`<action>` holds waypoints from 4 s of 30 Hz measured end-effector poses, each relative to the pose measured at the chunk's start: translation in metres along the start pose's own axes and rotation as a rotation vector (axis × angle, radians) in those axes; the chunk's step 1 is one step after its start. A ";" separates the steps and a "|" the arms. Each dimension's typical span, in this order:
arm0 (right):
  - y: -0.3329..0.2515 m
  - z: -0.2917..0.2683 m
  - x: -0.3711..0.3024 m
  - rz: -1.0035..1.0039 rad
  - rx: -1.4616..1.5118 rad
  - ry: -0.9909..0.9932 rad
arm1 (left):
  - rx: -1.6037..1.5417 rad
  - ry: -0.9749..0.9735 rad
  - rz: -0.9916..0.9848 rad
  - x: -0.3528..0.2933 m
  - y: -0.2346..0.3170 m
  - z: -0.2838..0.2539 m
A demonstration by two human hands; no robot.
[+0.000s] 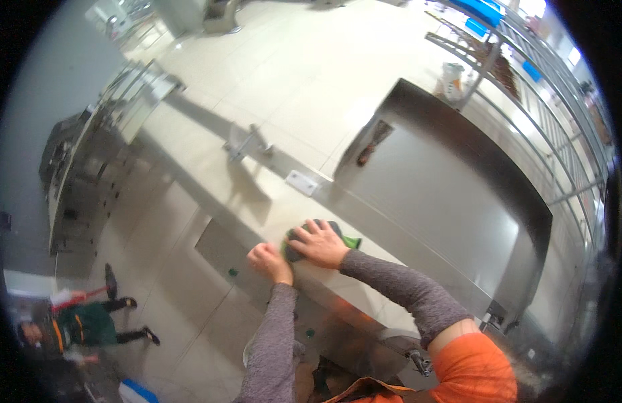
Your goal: The person wipes a stainless steel conveyor belt and adjacent metal surfaces with a green cloth. They repeatedly dip the cloth into a white bucket of liquid and continue wiping different sections of the machinery.
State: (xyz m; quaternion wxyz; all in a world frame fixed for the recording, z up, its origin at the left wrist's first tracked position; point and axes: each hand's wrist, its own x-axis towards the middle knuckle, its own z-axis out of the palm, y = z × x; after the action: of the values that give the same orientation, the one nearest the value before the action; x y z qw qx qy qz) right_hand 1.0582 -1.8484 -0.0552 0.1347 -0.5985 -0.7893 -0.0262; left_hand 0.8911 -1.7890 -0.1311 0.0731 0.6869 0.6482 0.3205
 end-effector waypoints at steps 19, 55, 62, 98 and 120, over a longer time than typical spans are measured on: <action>0.122 -0.050 -0.126 0.844 -0.299 -0.064 | 0.088 0.034 0.133 0.002 -0.015 0.009; 0.343 -0.147 -0.528 1.417 -0.814 -0.106 | 0.333 -0.002 0.162 0.020 -0.044 0.024; 0.279 -0.140 -0.575 1.709 -0.813 -0.047 | 0.506 -0.070 0.056 0.013 -0.016 0.006; 0.116 -0.154 -0.444 0.829 0.203 -0.028 | 0.403 -0.095 0.084 0.025 -0.052 0.027; 0.104 -0.183 -0.408 -0.017 0.288 -0.695 | 0.358 -0.007 0.144 0.017 -0.032 0.017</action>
State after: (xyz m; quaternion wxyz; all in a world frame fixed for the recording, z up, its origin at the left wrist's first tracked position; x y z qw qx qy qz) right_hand 1.2912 -2.2384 0.0087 -0.0584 -0.5401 -0.7885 0.2885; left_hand 0.8722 -1.7632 -0.1556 -0.0710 0.7345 0.6439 0.2023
